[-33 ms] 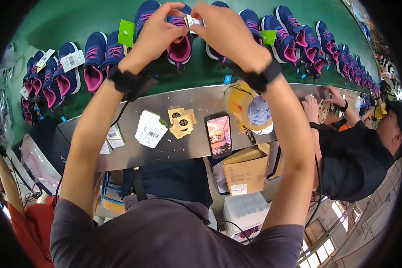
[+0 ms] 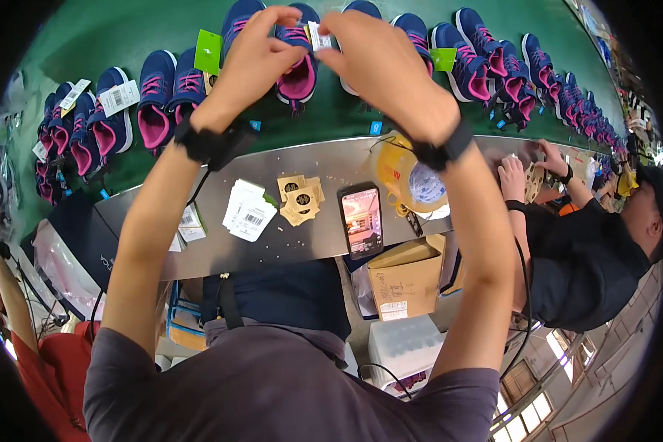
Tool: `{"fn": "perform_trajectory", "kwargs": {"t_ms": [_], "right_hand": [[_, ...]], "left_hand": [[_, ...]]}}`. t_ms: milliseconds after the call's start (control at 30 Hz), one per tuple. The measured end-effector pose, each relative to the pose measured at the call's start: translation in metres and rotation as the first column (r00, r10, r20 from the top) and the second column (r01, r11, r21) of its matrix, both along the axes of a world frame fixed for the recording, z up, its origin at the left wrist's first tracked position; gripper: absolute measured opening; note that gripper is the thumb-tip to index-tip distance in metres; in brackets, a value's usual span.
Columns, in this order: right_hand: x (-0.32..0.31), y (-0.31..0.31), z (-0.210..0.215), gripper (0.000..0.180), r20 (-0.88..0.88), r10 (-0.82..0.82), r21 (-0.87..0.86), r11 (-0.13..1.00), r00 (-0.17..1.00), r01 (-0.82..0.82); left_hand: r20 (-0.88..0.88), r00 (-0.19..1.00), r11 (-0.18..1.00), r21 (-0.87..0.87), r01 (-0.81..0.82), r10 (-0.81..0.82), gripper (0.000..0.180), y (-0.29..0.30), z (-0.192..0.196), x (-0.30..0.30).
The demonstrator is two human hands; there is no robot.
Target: Applying adhesive labels or tags to shoes on a manufacturing assembly line.
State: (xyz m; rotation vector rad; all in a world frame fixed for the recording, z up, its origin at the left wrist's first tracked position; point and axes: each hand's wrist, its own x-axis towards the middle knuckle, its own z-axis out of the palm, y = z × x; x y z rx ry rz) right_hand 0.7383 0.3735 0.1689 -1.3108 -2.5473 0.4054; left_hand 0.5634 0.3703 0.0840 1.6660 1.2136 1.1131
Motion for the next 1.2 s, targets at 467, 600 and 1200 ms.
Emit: {"fn": "perform_trajectory", "kwargs": {"t_ms": [467,600,1200], "right_hand": [[-0.016,-0.223,-0.055,0.031,0.213,-0.452,-0.376,0.781,0.866,0.499],[-0.019,-0.221,-0.068,0.023,0.122,-0.476,-0.345,0.802,0.871,0.487],[-0.006,-0.214,-0.040,0.010,-0.424,-0.650,-0.718,0.666,0.631,0.204]], "left_hand": [[-0.667,0.731,0.979,-0.203,0.011,-0.146,0.036,-0.203,0.013,-0.053],[-0.583,0.805,0.943,-0.317,-0.101,-0.109,0.031,-0.206,0.006,-0.056],[0.432,0.891,0.542,-0.787,0.295,0.142,0.018,-0.189,0.033,-0.043]]}}
